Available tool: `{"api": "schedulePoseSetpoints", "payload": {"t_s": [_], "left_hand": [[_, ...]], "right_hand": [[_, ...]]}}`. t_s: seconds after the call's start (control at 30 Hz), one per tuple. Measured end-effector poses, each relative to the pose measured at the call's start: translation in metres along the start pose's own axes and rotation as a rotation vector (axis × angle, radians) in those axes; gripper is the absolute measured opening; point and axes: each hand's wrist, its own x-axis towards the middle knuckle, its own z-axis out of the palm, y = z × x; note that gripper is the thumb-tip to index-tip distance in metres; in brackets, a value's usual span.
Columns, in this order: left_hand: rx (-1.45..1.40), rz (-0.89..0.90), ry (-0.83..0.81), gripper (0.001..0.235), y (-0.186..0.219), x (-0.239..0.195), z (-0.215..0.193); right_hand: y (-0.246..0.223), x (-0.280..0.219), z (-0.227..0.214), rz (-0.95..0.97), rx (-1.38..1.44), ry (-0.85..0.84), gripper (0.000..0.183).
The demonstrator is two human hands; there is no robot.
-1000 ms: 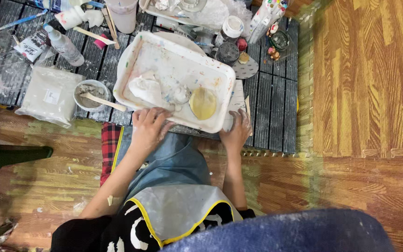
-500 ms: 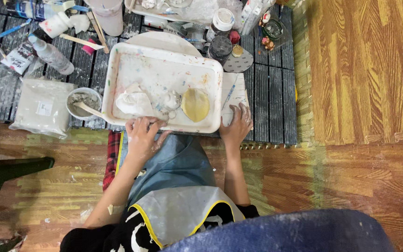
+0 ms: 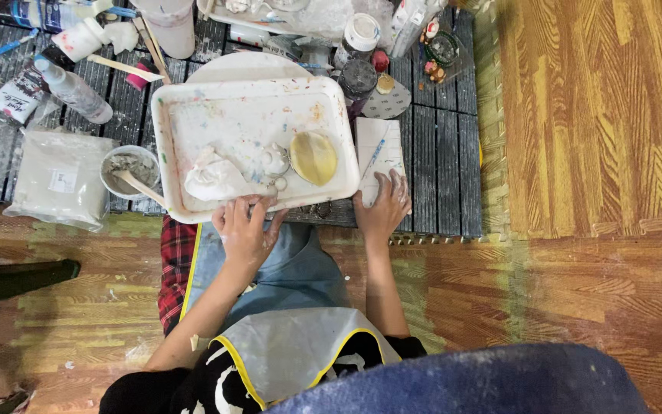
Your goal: The person sits on the floor and shapes a small white clay figurine with their hands. They then open a paint palette, select a color with a brush, and begin painting the figurine.
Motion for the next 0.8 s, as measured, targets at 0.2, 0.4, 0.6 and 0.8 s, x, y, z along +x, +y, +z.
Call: {"api": "schedulePoseSetpoints", "payload": {"t_s": [0.2,0.4,0.6,0.8], "left_hand": [[0.016,-0.020,0.002,0.035,-0.004,0.003,0.010],[0.024,-0.011,-0.008,0.033,-0.010,0.008,0.016],[-0.059,-0.020,-0.045,0.037,-0.012,0.014,0.002],[-0.286,-0.029,-0.058,0.035,-0.034,0.013,-0.041]], "right_hand": [[0.000,-0.003,0.002,-0.026,-0.006,0.046,0.058],[0.006,-0.004,0.008,-0.106,0.062,0.143,0.056],[-0.029,-0.036,0.005,-0.555,0.331,0.075,0.031],[-0.050,-0.046,-0.009,-0.490,0.361,-0.046,0.018]]}}
